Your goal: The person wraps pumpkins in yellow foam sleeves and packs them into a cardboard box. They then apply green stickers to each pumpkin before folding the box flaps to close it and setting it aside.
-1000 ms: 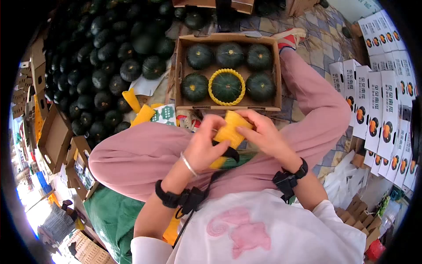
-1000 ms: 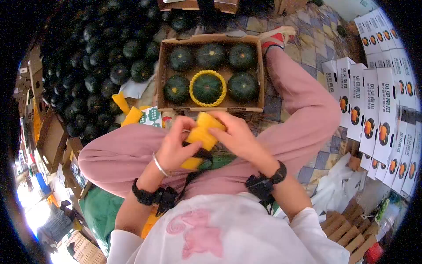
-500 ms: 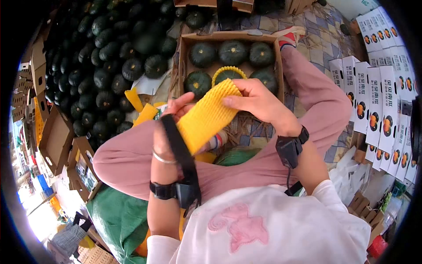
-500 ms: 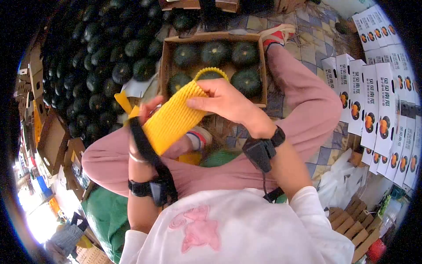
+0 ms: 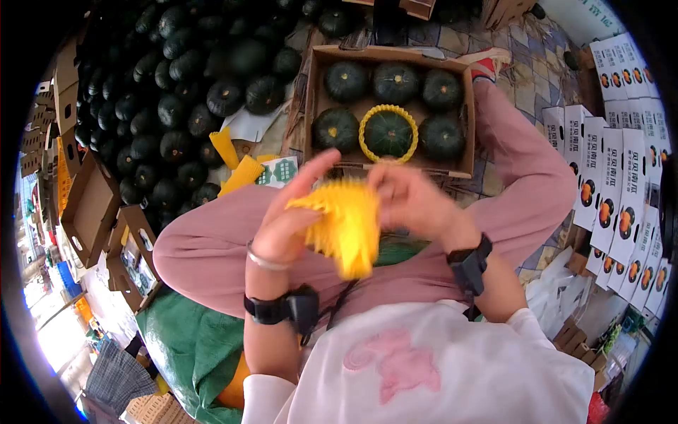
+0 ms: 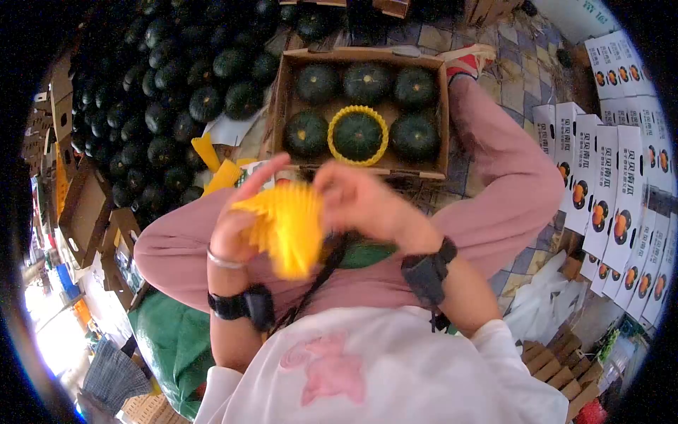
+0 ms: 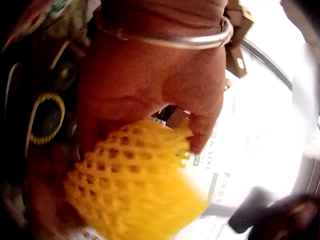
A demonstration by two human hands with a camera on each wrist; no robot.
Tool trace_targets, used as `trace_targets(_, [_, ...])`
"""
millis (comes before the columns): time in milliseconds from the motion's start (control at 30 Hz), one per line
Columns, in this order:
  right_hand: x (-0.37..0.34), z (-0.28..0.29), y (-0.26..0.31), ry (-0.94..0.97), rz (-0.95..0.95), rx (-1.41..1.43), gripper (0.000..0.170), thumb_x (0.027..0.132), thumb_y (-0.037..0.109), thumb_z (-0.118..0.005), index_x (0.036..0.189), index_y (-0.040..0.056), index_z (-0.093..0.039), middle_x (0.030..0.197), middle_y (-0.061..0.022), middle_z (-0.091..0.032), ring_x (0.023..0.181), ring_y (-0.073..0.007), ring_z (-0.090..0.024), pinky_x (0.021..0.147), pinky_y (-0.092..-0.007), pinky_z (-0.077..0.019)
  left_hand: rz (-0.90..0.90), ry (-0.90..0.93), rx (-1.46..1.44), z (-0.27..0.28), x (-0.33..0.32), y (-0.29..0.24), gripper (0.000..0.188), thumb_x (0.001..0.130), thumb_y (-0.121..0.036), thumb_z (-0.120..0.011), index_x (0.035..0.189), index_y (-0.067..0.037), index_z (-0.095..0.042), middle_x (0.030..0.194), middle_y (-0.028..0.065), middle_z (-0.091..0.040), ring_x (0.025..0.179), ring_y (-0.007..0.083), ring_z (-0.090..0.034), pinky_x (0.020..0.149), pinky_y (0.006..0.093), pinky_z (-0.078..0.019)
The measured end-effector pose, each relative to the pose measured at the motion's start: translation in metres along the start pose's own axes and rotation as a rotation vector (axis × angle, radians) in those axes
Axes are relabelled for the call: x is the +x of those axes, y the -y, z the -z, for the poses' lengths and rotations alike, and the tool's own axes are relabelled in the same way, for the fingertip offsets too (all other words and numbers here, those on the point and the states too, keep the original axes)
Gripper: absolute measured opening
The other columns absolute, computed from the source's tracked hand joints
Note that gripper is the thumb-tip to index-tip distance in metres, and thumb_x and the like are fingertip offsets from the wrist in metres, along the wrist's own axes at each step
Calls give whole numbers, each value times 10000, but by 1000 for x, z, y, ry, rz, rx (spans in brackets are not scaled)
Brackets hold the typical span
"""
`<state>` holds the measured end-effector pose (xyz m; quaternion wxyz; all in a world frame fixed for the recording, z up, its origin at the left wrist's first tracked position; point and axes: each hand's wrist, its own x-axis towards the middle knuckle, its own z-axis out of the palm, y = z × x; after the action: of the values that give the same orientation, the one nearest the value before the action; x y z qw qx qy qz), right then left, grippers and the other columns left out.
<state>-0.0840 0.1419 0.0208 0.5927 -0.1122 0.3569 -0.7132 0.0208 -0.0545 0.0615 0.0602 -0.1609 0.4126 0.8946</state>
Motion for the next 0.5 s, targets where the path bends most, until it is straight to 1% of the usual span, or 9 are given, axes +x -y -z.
trace_targets(33, [-7, -10, -6, 137, -110, -87, 306, 802, 46, -720, 1049, 54, -540, 960, 0, -638, 913, -111, -628, 801, -255, -503, 52, 195, -414, -4, -7, -4, 701, 837, -150, -677, 1425, 6, -327, 1078, 104, -609, 881, 153, -601, 778, 273, -494])
trace_targets(100, [-19, -31, 2, 279, -241, 110, 264, 827, 78, -702, 1057, 18, -586, 1037, -53, -663, 1003, -135, -627, 843, -310, -520, 3, 175, -277, 8, -7, 11, 712, 872, -255, -676, 1418, 20, -311, 1044, 97, -619, 878, 137, -607, 790, 263, -500])
trace_targets(167, [7, 8, 35, 269, -93, 319, 139, 926, 190, -568, 1001, 74, -568, 919, -51, -584, 871, -171, -575, 806, -361, -482, 66, -117, 48, 4, -13, 13, 650, 886, -252, -668, 1392, 18, -364, 1002, 74, -626, 871, 124, -602, 775, 255, -498])
trace_targets(233, [48, 22, 48, -254, -165, 315, 171, 953, 220, -531, 959, 50, -554, 866, -57, -540, 817, -175, -537, 764, -341, -445, 163, -294, 579, 21, 18, 29, 282, 909, -166, -638, 1108, 25, -581, 909, 19, -627, 797, 83, -571, 700, 244, -486])
trace_targets(300, [109, 47, 55, -352, -64, -1004, 176, 945, 168, -516, 1004, 7, -556, 825, -103, -578, 789, -179, -569, 706, -342, -464, 77, -423, 431, 51, 71, 52, 214, 917, -191, -603, 982, 10, -572, 885, 51, -623, 740, 117, -581, 629, 275, -497])
trace_targets(367, [143, 89, 8, -357, -26, -1184, 255, 896, 204, -540, 986, -32, -506, 836, -212, -584, 803, -319, -584, 695, -419, -468, 283, -545, 35, 76, 122, 68, 260, 921, -196, -545, 1041, 34, -543, 923, 126, -634, 771, 244, -634, 648, 372, -521])
trace_targets(400, [164, 113, -14, -368, 5, -1277, 303, 872, 223, -552, 977, -52, -481, 841, -266, -587, 811, -389, -591, 690, -457, -470, 363, -532, 80, 81, 132, 68, 273, 923, -194, -541, 1068, 38, -532, 960, 128, -633, 810, 271, -639, 674, 389, -523])
trace_targets(433, [181, 125, -16, -383, 41, -1373, 352, 847, 241, -564, 968, -72, -456, 846, -321, -590, 818, -459, -599, 685, -495, -473, 230, -580, 72, 87, 139, 76, 261, 926, -188, -541, 1078, 24, -530, 994, 120, -628, 855, 273, -634, 702, 392, -521])
trace_targets(500, [155, 98, 9, -392, 163, -1445, 290, 894, 222, -523, 926, -37, -394, 790, -312, -589, 798, -488, -575, 666, -532, -447, -7, -680, 51, 94, 118, 105, 240, 931, -177, -542, 1097, -5, -527, 1062, 102, -618, 946, 278, -624, 757, 399, -517])
